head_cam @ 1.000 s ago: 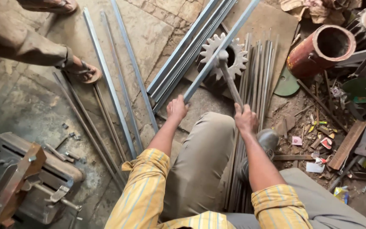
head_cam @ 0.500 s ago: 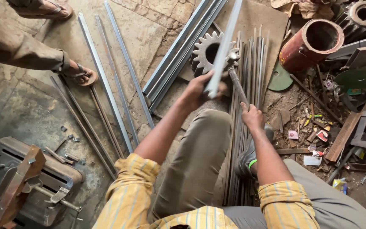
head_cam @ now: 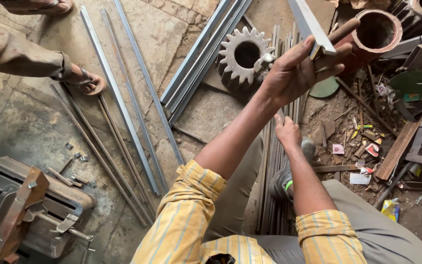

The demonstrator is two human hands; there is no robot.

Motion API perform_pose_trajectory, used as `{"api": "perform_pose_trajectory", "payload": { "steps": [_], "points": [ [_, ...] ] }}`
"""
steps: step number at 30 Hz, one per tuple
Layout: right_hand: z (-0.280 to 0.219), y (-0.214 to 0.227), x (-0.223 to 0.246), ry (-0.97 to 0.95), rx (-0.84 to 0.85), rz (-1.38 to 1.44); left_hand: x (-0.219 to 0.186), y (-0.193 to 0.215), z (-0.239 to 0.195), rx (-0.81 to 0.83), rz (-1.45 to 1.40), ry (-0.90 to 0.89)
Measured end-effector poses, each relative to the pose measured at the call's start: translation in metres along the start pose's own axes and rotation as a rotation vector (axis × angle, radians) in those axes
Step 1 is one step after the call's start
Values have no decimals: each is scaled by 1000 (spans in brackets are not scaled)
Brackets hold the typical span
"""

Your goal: The person picks up metal rods and organizes them by placing them together with others on the floor, occasionally using a hammer to align them.

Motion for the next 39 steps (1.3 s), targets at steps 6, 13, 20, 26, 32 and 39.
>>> {"api": "perform_pose_trajectory", "payload": {
  "steps": [6,13,20,26,32,39],
  "points": [
    [6,-6,-3,24,-24,-2,4,18,9,-25,-12,-43],
    [5,-8,-3,27,-27,5,5,21,15,-244,225,-52],
    [4,-7,-2,18,-21,6,-4,-1,20,-331,311,-60],
    [7,-5,2,25,-20,30,-9,27,20,-403,371,-74],
    [3,2,6,-44,90,253,-84,173,-32,-798,733,135],
    [39,-51,-47,-151,420,629,-127,246,-178,-1138,2071,653]
  ]
}}
Point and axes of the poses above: each hand's wrist, its own z-axis towards the middle knuckle, its own y-axis out of the back of the hand, x = y × z, the point moved 5 cm from there along z, towards the middle knuckle, and after that the axes turned 3 degrees about -x, right-handed, at the moved point
